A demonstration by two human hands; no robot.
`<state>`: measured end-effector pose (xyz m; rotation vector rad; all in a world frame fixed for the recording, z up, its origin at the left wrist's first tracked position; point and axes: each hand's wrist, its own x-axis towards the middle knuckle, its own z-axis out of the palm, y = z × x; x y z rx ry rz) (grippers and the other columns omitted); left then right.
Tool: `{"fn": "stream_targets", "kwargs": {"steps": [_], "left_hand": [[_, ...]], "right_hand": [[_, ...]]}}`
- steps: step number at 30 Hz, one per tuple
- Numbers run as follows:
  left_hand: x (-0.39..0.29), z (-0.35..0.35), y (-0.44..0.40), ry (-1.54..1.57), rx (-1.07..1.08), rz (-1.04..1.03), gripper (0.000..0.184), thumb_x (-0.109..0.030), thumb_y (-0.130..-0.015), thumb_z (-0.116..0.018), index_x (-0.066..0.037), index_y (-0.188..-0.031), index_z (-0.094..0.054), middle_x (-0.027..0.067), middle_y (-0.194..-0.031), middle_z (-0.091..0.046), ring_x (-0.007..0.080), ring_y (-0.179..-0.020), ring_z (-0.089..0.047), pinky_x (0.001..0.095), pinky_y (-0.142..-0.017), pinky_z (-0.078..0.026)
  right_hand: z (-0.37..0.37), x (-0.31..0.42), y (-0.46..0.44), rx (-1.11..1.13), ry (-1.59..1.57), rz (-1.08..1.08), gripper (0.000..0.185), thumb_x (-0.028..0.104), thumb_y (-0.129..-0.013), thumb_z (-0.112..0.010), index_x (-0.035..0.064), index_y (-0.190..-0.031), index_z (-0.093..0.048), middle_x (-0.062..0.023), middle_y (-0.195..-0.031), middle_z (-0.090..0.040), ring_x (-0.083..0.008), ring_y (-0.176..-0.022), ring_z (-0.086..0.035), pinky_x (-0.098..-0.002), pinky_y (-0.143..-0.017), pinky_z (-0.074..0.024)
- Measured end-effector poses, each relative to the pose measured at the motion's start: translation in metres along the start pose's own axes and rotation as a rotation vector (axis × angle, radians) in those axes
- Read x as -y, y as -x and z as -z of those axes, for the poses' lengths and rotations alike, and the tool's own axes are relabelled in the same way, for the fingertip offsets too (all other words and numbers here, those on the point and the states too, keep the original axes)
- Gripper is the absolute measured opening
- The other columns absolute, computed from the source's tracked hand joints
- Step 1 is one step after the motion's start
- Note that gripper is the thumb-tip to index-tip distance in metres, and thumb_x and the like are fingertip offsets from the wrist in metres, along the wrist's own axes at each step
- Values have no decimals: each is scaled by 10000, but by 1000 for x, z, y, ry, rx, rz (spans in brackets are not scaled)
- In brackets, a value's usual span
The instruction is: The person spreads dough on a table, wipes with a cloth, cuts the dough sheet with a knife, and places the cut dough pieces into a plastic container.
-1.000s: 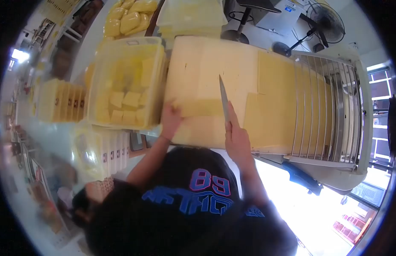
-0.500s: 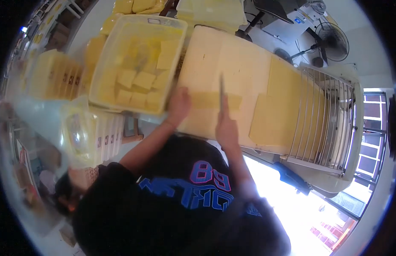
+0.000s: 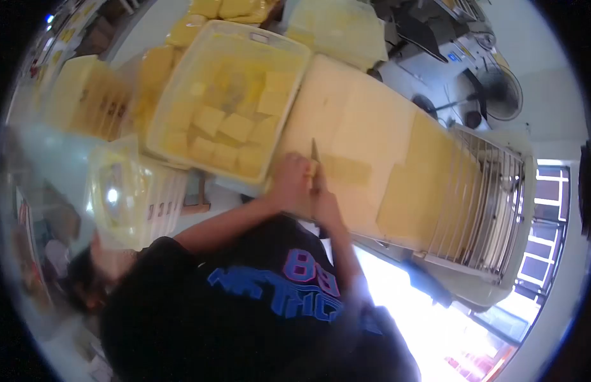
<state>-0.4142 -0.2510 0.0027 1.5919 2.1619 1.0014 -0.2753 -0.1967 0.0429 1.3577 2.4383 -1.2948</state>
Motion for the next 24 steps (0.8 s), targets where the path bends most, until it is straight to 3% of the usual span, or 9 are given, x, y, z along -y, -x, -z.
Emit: {"fn": "stream_targets", "kwargs": {"steps": [2, 4, 7, 10, 12, 14, 16, 18, 24], "left_hand": [[-24, 34, 12, 172, 40, -132, 279, -107, -829, -622, -25, -1082, -536, 163, -993, -582, 326, -909, -576, 400, -785, -475], [-49, 85, 0, 345, 93, -136, 277, -107, -853, -607, -31, -1106, -522, 161, -990, -578, 294, -877, -588, 376, -771, -480], [-47, 153, -39, 597, 22, -15, 263, -132, -901, -578, -35, -1138, -517, 150, -974, -587, 243, -802, -597, 332, -736, -481], [-4, 198, -117, 186, -195, 116, 249, -141, -910, -588, -18, -1122, -545, 113, -956, -612, 206, -764, -596, 308, -699, -490], [84, 169, -185, 92, -469, -124, 335, -223, -893, -583, 15, -1129, -576, 157, -773, -637, 265, -683, -637, 368, -608, -498], [136, 137, -231, 469, -315, 163, 381, -233, -853, -618, 23, -1133, -581, 171, -831, -663, 270, -712, -654, 382, -634, -510], [151, 120, -247, 319, -214, 193, 416, -236, -816, -648, 29, -1131, -580, 192, -916, -669, 306, -827, -656, 401, -717, -514], [184, 81, -264, 289, -187, 123, 345, -182, -786, -727, -8, -1048, -587, 80, -842, -593, 185, -744, -594, 357, -611, -549], [170, 60, -265, -169, -247, -130, 337, -240, -709, -748, -18, -907, -590, 156, -775, -625, 337, -732, -594, 441, -679, -486]], "right_hand": [[33, 12, 6, 85, -289, -86, 705, 196, -910, -465, 207, -1518, -107, -286, -815, -627, -417, -606, -604, -497, -607, -494], [49, 8, 9, -185, -47, -214, 683, 199, -905, -479, 154, -1511, -169, -253, -954, -601, -402, -743, -600, -499, -736, -493], [62, -2, 18, -780, 445, 84, 649, 175, -887, -516, 59, -1471, -258, -241, -1146, -531, -410, -991, -538, -514, -898, -433], [63, 10, 7, -720, 177, 176, 598, 151, -857, -558, 1, -1401, -360, -254, -1267, -468, -414, -1192, -414, -520, -1008, -339], [39, 0, -17, -729, 253, 255, 543, 176, -864, -569, 15, -1360, -418, -255, -1296, -461, -412, -1201, -430, -495, -1024, -336], [13, -10, -47, -667, 314, 297, 500, 172, -854, -574, 26, -1320, -469, -251, -1305, -468, -401, -1229, -426, -507, -1038, -323], [-6, -11, -63, -599, 437, 285, 479, 171, -847, -568, 56, -1306, -492, -228, -1307, -487, -377, -1257, -421, -547, -1041, -307], [-17, -13, -64, -655, 539, 296, 447, 197, -860, -559, 94, -1293, -512, -198, -1310, -501, -354, -1261, -433, -572, -1034, -302], [0, -12, -49, -648, 439, 372, 261, 209, -863, -564, 97, -1095, -606, -169, -1262, -541, -333, -1244, -451, -584, -1002, -322]]}}
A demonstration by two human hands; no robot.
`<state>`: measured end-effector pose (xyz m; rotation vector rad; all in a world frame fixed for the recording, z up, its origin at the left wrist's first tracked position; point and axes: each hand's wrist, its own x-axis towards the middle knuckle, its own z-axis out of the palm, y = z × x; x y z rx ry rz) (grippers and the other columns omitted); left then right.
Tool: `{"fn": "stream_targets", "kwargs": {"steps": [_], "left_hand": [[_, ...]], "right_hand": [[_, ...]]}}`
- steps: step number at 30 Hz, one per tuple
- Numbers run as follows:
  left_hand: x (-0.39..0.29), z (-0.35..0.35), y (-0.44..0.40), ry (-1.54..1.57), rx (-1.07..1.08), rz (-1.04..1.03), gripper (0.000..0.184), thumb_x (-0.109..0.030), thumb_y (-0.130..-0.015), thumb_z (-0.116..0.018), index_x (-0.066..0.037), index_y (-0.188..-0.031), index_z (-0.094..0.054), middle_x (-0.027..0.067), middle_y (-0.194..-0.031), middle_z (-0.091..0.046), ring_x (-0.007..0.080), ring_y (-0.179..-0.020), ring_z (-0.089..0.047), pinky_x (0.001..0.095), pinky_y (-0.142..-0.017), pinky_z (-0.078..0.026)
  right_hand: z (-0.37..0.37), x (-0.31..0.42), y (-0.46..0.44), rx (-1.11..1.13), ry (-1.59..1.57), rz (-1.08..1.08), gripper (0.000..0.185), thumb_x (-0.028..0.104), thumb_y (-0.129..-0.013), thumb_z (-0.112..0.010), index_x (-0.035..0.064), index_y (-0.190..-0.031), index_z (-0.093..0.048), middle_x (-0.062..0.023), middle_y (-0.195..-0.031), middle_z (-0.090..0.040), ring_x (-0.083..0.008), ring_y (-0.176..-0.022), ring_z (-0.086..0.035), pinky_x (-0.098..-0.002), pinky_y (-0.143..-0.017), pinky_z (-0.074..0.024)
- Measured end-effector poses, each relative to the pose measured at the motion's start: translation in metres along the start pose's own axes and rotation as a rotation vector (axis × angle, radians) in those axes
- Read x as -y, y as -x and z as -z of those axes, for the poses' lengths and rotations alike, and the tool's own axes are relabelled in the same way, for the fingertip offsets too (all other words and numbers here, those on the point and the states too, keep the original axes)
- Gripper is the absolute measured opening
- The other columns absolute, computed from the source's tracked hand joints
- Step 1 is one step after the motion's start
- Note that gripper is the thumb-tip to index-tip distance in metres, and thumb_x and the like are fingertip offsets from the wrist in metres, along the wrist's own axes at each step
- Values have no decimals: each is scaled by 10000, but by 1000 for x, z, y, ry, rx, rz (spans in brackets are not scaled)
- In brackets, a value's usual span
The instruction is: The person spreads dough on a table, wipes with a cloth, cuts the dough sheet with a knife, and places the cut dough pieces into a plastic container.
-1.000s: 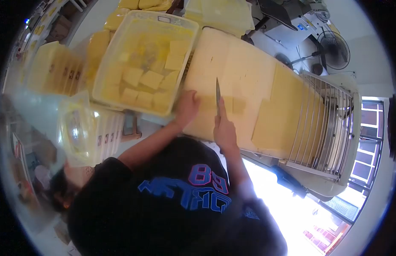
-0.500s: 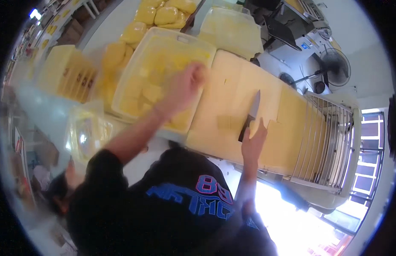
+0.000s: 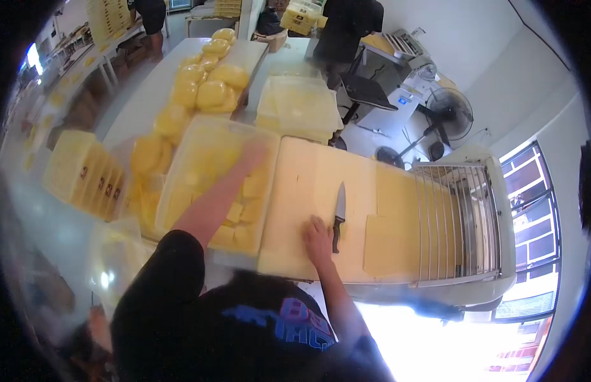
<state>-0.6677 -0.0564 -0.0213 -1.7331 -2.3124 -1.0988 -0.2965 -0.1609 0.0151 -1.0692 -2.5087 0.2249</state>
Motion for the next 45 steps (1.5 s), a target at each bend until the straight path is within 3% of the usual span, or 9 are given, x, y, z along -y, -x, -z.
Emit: {"fn": "stream_targets", "kwargs": {"steps": [7, 9, 14, 16, 21, 30, 35, 39, 45], "left_hand": [[-80, 64, 16, -61, -374, -128, 386, -246, -722, -756, -25, -989, -588, 169, -972, -622, 338, -866, -602, 437, -746, -492], [-128, 110, 26, 368, 282, 157, 447, -271, -742, -782, -14, -1047, -580, 172, -1011, -615, 281, -921, -605, 399, -800, -499], [-162, 156, 90, 512, 503, -5, 486, -267, -824, -743, 3, -1182, -557, 111, -969, -668, 199, -889, -636, 340, -806, -523], [-130, 152, 99, 1001, 502, 358, 465, -250, -842, -724, 13, -1187, -558, 98, -1003, -660, 165, -826, -641, 315, -704, -552], [-71, 173, 108, 516, 247, 454, 354, -219, -760, -693, -39, -1061, -643, 119, -924, -679, 312, -843, -650, 389, -752, -516], [-45, 137, 130, -51, 218, 242, 377, -243, -720, -749, -80, -1038, -630, 154, -925, -644, 299, -893, -629, 426, -778, -498], [-110, 162, 120, -187, -160, 4, 423, -273, -753, -749, -88, -1102, -600, 132, -950, -627, 304, -878, -616, 424, -805, -487], [-167, 155, 124, 663, 203, 206, 392, -270, -835, -707, -49, -1133, -581, 83, -975, -615, 200, -852, -599, 343, -763, -491], [-70, 131, 104, 613, 155, 386, 319, -218, -839, -692, -39, -1089, -607, 68, -976, -612, 132, -854, -575, 297, -733, -486]], "right_hand": [[50, 6, -37, 235, -300, -181, 203, 181, -841, -617, 73, -1012, -598, -121, -886, -672, -352, -800, -648, -452, -801, -503], [80, 30, -47, 167, -608, -340, 249, 171, -851, -628, 57, -1066, -573, -110, -864, -672, -324, -765, -655, -414, -791, -513], [106, 54, -75, 10, -1246, -266, 461, 161, -866, -652, 9, -1258, -463, -127, -1093, -616, -249, -980, -606, -381, -899, -481], [72, 16, -72, -43, -625, -182, 460, 120, -863, -617, 25, -1292, -482, -154, -1231, -579, -253, -1074, -571, -341, -903, -460], [5, -50, -11, 106, 200, -3, 415, 237, -877, -627, 111, -1262, -540, -126, -1385, -461, -273, -1309, -407, -584, -1036, -276], [31, -51, -25, 312, 38, -30, 150, 245, -853, -583, 120, -929, -618, -63, -1052, -657, -231, -1097, -582, -567, -931, -392], [55, -18, -49, 172, -470, -244, 191, 192, -862, -618, 75, -1012, -602, -104, -958, -673, -252, -874, -660, -427, -701, -524], [91, 40, -74, 57, -1213, -372, 418, 150, -846, -661, 68, -1230, -517, -130, -1034, -666, -279, -917, -658, -382, -757, -531], [-1, -55, -37, 184, 183, -66, 458, 219, -922, -530, 103, -1354, -430, -98, -1370, -476, -245, -1224, -475, -533, -976, -391]]}}
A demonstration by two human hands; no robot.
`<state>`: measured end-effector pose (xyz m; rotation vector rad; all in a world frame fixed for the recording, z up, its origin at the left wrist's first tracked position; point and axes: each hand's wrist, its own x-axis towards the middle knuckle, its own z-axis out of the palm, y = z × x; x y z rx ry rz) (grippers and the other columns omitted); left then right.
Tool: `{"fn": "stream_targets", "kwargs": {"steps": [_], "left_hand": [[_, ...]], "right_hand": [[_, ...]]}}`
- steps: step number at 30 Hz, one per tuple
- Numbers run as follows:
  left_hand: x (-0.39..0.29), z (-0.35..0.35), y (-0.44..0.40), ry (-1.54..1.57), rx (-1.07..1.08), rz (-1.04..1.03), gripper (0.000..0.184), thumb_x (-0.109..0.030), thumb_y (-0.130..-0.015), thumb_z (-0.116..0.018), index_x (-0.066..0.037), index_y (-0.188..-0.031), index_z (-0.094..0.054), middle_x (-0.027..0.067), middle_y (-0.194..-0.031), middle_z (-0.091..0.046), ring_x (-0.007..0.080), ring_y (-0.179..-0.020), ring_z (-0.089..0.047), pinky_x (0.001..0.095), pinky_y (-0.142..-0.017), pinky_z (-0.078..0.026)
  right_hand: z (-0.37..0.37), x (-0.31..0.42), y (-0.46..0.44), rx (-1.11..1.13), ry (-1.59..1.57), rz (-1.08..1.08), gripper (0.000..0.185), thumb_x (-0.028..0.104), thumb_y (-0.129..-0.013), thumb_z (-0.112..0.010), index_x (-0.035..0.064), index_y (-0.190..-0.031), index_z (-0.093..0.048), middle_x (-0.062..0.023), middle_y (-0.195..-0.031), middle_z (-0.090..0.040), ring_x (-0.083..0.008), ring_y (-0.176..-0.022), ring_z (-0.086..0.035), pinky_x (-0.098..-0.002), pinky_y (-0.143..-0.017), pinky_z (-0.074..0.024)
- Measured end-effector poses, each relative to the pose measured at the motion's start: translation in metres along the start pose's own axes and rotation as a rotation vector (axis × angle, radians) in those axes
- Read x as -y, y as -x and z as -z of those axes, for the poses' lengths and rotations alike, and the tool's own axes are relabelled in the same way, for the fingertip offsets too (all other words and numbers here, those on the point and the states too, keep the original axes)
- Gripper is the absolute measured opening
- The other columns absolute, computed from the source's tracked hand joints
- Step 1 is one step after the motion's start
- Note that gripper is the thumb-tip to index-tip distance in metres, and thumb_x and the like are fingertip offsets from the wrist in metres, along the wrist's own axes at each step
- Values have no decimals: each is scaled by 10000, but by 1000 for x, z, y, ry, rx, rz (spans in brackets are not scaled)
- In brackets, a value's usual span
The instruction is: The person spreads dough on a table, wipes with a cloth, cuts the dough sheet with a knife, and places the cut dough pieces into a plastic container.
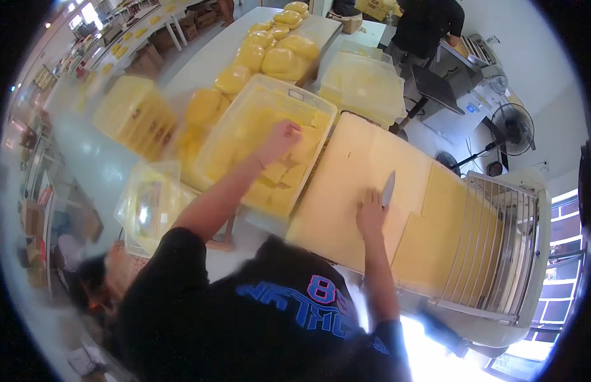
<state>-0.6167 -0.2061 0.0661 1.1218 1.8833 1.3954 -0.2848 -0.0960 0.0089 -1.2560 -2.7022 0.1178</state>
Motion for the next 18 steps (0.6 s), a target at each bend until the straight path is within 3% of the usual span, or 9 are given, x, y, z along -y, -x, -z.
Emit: {"fn": "stream_targets", "kwargs": {"steps": [1, 2, 4, 9, 11, 14, 17, 18], "left_hand": [[11, 8, -12, -51, -83, 4, 303, -206, -832, -692, -46, -1076, -613, 69, -972, -612, 131, -861, -573, 297, -736, -484], [18, 15, -23, -101, -165, 8, 287, -195, -825, -692, -53, -1064, -619, 69, -968, -612, 131, -867, -570, 297, -739, -483], [24, 25, -35, -227, -111, 36, 304, -171, -800, -693, -67, -1073, -611, 104, -983, -618, 179, -902, -582, 327, -779, -482], [36, 16, -40, -561, -156, -106, 405, -124, -735, -704, -71, -1115, -574, 186, -1018, -607, 320, -978, -578, 413, -891, -454], [4, 9, -28, -734, -252, -225, 448, -108, -716, -709, -60, -1135, -560, 204, -1037, -600, 359, -1007, -568, 435, -929, -437], [-33, 0, -19, -736, -305, -263, 498, -129, -729, -741, -46, -1173, -533, 166, -1084, -599, 310, -1059, -564, 399, -926, -451], [-54, -27, -10, -123, 6, -273, 517, -185, -762, -764, -38, -1193, -520, 133, -1089, -596, 251, -1067, -560, 359, -908, -465], [-82, -34, 3, -57, 162, -273, 516, -208, -774, -761, -28, -1192, -518, 132, -1086, -585, 252, -1055, -556, 365, -909, -463]], "right_hand": [[-19, -17, 9, -1, 234, 18, 446, 230, -932, -512, 111, -1354, -434, -82, -1407, -444, -235, -1257, -442, -555, -993, -368], [-28, -29, 16, -22, 267, 25, 434, 243, -930, -504, 118, -1342, -446, -66, -1420, -424, -231, -1282, -414, -572, -998, -352], [-22, -38, 20, -14, 283, 20, 382, 251, -918, -513, 121, -1277, -493, -49, -1384, -444, -221, -1286, -406, -576, -1001, -341], [27, -43, 15, 181, 43, -47, 162, 236, -853, -545, 125, -943, -622, -62, -1136, -593, -243, -1212, -455, -542, -920, -389], [38, -41, 17, 95, 43, -16, 127, 231, -838, -571, 128, -892, -622, -50, -1005, -624, -253, -1082, -530, -528, -850, -400], [38, -52, 11, 134, 38, 8, 124, 231, -814, -605, 120, -870, -613, -68, -866, -639, -281, -890, -601, -517, -800, -411], [48, -55, 3, 113, -203, -19, 131, 202, -806, -641, 94, -870, -603, -88, -769, -633, -267, -749, -629, -470, -778, -449], [56, -53, 1, 82, -323, -32, 133, 187, -805, -654, 83, -868, -601, -92, -738, -630, -255, -711, -634, -447, -772, -466]]}}
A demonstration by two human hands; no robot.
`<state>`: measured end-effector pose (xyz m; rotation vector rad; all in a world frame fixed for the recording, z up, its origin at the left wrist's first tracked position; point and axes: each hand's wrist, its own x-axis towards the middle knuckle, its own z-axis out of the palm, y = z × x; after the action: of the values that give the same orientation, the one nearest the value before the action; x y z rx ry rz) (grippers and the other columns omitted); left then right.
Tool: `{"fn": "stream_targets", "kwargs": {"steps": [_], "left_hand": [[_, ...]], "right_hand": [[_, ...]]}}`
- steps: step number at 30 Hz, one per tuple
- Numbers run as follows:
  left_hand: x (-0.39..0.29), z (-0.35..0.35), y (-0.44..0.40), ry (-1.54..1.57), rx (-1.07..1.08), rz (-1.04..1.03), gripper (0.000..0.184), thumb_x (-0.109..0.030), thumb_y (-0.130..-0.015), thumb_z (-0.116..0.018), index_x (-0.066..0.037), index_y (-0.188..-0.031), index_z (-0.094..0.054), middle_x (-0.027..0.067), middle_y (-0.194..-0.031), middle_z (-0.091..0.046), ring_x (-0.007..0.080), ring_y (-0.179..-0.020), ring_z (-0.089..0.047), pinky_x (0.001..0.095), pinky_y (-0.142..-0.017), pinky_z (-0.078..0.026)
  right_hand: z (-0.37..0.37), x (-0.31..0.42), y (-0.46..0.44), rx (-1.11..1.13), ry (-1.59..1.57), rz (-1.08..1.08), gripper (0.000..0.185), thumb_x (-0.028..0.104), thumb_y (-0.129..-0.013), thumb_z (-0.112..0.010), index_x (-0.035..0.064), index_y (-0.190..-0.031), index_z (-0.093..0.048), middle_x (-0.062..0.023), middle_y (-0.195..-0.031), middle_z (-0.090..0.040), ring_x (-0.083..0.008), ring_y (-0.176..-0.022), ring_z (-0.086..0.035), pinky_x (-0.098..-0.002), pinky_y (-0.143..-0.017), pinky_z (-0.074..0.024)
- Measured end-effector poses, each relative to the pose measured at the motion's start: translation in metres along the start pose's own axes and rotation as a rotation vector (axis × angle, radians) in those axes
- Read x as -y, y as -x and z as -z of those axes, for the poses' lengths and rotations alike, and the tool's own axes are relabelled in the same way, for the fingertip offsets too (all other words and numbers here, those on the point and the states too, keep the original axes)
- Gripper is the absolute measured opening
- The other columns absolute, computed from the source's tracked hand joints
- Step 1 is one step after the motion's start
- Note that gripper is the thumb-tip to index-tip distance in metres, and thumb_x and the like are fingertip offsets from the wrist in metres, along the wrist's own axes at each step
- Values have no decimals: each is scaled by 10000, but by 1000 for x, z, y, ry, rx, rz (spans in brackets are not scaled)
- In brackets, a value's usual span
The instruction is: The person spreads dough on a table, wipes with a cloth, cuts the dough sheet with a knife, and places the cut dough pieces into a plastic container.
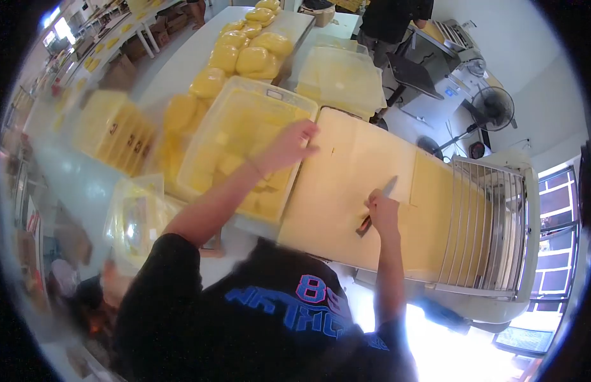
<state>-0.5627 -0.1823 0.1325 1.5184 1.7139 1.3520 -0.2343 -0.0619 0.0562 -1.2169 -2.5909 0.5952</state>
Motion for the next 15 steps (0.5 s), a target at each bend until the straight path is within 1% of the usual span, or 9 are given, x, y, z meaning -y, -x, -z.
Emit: {"fn": "stream_targets", "kwargs": {"steps": [1, 4, 6, 7, 9, 11, 12, 13, 15], "left_hand": [[-27, -8, 4, 83, 144, -9, 518, -231, -786, -758, -18, -1190, -516, 132, -1084, -575, 252, -1044, -552, 371, -910, -461], [-28, -54, 11, 100, 82, -74, 437, -215, -796, -755, -9, -1127, -558, 119, -1021, -607, 201, -962, -598, 337, -822, -505], [-13, -50, 3, 253, 194, 118, 403, -207, -807, -751, -26, -1122, -575, 82, -975, -625, 154, -889, -606, 301, -748, -519], [-4, -43, -3, 326, 250, 216, 387, -204, -813, -749, -35, -1119, -583, 64, -952, -634, 131, -852, -610, 283, -711, -526], [22, -20, -13, 342, 201, 227, 352, -165, -820, -737, -49, -1119, -591, 42, -887, -632, 113, -793, -608, 264, -664, -519], [57, 7, -26, 156, -11, 212, 342, -144, -816, -734, -51, -1114, -594, 25, -836, -616, 103, -730, -587, 258, -624, -492], [69, 23, -34, 105, -37, 252, 339, -149, -823, -712, -60, -1123, -583, 44, -857, -617, 119, -727, -586, 276, -625, -496], [81, 37, -41, 55, -64, 291, 336, -155, -829, -690, -69, -1132, -571, 63, -879, -618, 134, -724, -585, 294, -626, -501], [112, 53, -56, 119, -131, 267, 344, -110, -811, -696, -95, -1135, -582, 20, -790, -585, 102, -678, -529, 277, -582, -455]], "right_hand": [[11, 17, -3, -42, -158, -37, 136, 174, -811, -662, 76, -882, -600, -87, -741, -630, -231, -720, -635, -417, -751, -477], [37, 97, -11, -136, -687, -136, 165, 139, -821, -687, 49, -927, -597, -78, -752, -626, -176, -739, -632, -342, -695, -501], [42, 128, -16, -160, -1105, -164, 206, 122, -818, -704, 25, -962, -591, -82, -764, -619, -158, -744, -624, -313, -667, -505], [36, 122, -14, -202, -962, -199, 272, 137, -805, -712, 21, -1008, -573, -103, -796, -619, -190, -755, -626, -334, -680, -509], [10, 98, -14, -280, -679, -262, 404, 169, -780, -728, 13, -1100, -537, -144, -862, -619, -254, -778, -632, -376, -706, -517], [-27, 61, 10, -345, -114, -358, 557, 241, -765, -740, 25, -1204, -474, -154, -937, -601, -297, -826, -625, -397, -732, -521], [-41, 48, 24, -367, 172, -399, 633, 278, -758, -746, 32, -1257, -443, -159, -975, -592, -319, -849, -622, -408, -745, -523], [-48, 44, 36, -383, 184, -459, 690, 293, -751, -749, 37, -1292, -405, -169, -984, -585, -337, -861, -618, -426, -755, -518], [-56, 37, 50, -414, 211, -584, 805, 324, -738, -754, 48, -1363, -328, -188, -1000, -571, -374, -885, -610, -461, -774, -508]]}}
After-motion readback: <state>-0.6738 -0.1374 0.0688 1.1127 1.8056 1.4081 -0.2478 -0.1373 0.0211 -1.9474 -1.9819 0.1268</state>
